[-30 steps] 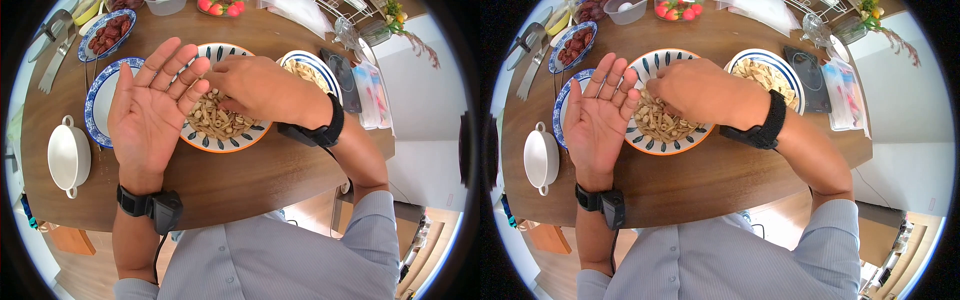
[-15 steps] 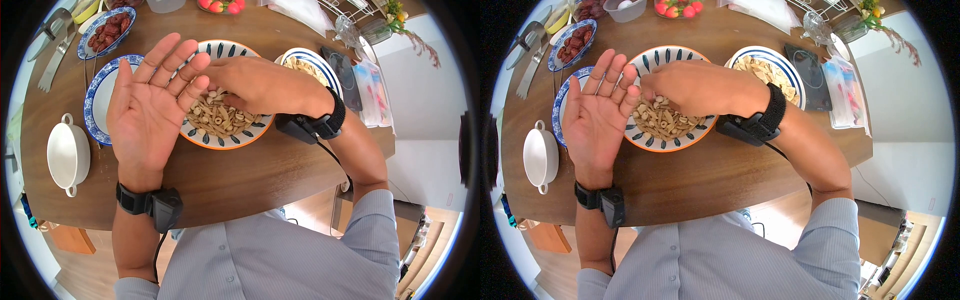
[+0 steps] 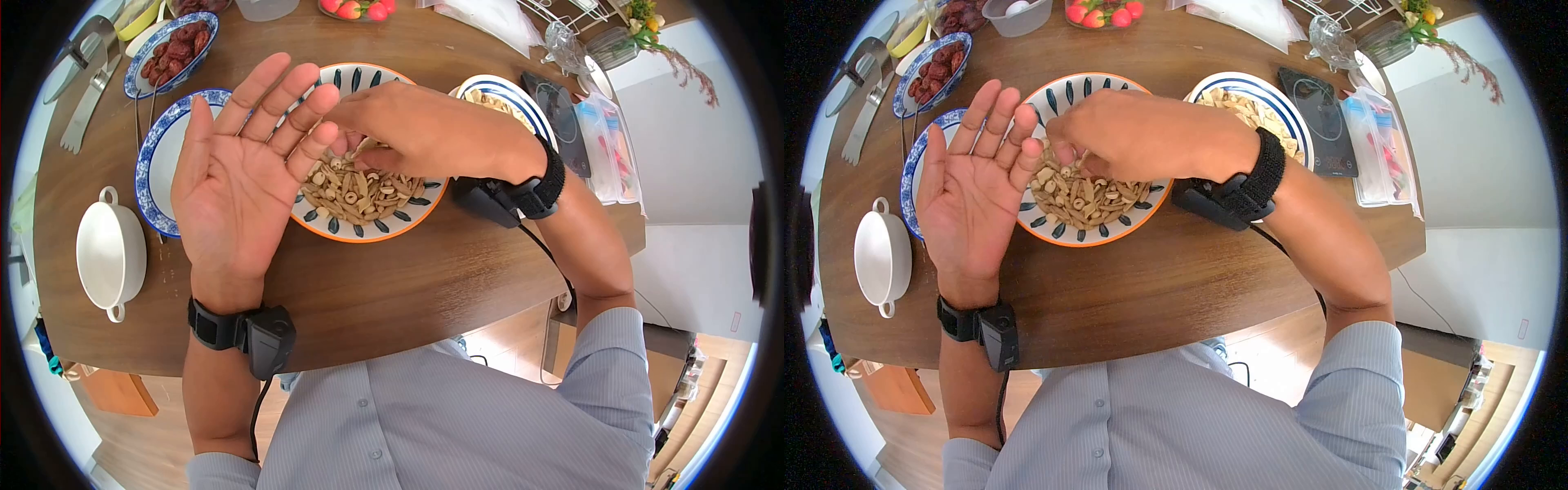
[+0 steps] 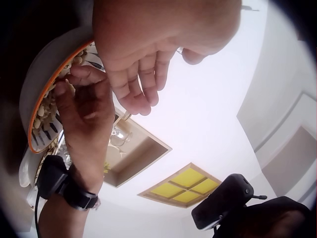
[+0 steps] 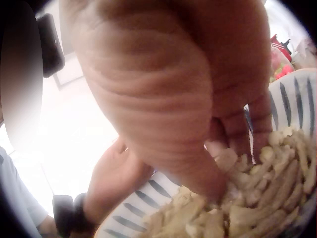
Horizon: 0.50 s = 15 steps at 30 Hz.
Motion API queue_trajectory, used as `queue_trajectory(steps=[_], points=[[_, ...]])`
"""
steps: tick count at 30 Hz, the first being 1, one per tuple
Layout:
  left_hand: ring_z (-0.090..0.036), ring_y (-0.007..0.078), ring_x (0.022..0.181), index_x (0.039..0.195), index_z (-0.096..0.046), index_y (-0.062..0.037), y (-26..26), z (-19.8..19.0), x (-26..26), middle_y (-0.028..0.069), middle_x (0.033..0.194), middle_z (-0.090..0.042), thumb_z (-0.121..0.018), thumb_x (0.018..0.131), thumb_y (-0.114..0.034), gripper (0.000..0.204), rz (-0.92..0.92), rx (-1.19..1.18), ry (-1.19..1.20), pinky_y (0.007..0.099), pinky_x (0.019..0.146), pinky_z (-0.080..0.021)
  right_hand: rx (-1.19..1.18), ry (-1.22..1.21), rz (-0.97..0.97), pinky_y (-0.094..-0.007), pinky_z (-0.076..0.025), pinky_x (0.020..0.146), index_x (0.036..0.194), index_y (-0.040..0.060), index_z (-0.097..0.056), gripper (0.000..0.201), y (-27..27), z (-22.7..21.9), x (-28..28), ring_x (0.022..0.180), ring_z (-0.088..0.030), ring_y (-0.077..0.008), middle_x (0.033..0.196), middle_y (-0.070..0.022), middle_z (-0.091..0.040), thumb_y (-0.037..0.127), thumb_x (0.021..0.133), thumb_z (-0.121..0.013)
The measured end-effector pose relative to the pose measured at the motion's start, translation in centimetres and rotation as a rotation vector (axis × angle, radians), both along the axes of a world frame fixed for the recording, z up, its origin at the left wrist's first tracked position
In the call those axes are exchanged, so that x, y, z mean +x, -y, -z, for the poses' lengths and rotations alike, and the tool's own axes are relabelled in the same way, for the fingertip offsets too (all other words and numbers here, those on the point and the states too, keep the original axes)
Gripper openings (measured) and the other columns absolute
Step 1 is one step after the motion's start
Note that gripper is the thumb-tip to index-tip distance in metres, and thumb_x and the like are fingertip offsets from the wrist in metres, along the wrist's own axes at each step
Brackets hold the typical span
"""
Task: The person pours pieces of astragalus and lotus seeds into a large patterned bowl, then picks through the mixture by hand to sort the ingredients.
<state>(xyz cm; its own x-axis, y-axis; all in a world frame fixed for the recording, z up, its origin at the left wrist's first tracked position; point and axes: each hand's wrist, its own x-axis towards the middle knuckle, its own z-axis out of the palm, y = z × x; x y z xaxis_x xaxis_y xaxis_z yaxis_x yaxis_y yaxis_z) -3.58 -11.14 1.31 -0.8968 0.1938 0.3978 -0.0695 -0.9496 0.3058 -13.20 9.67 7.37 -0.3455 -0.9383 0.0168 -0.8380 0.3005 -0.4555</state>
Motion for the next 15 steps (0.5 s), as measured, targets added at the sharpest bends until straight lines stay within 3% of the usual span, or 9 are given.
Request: queue_trajectory(steps=[6,10,12,15], points=[[-0.048,0.0352,0.143,0.158,-0.028,0.0064,-0.1,-0.2,0.2,0.0247,0.156,-0.045,-0.029,0.114,-0.041,0.064,-0.022,-0.004,0.037,0.0494,0.118,-0.040,0.036,0.190,-0.032,-0.0395,-0.053,0.078,0.092,0.0028,-0.071,0.012,-0.1,-0.5,-1.1,0.086,-0.071,-0.0303,0.087,-0.0137,-0.073,0.010,0.084,-0.076],[-0.048,0.0348,0.142,0.157,-0.029,0.0061,-0.1,-0.3,0.2,0.0241,0.155,-0.046,-0.029,0.114,-0.041,0.064,-0.024,-0.008,0.038,0.0487,0.118,-0.040,0.123,0.217,0.009,-0.0381,-0.054,0.080,0.094,0.0034,-0.073,0.013,0.2,-2.1,-0.9,0.086,-0.072,-0.0287,0.089,-0.0129,-0.075,0.010,0.083,-0.077],[-0.049,0.0347,0.142,0.157,-0.029,0.0061,-0.2,-0.3,0.2,0.0239,0.155,-0.046,-0.029,0.114,-0.041,0.064,-0.024,-0.010,0.038,0.0484,0.118,-0.041,-0.039,0.230,-0.042,-0.0325,-0.054,0.072,0.097,-0.0010,-0.073,0.011,-0.1,-1.2,-1.6,0.075,-0.070,-0.0200,0.085,-0.0106,-0.074,0.003,0.087,-0.075],[-0.049,0.0344,0.141,0.157,-0.030,0.0061,-0.2,-0.3,0.2,0.0237,0.155,-0.047,-0.029,0.114,-0.041,0.063,-0.029,-0.016,0.041,0.0483,0.118,-0.041,0.083,0.447,0.109,-0.0289,-0.056,0.073,0.098,-0.0011,-0.074,0.011,-0.3,-1.5,-1.9,0.077,-0.070,-0.0147,0.082,-0.0079,-0.072,-0.002,0.088,-0.070]])
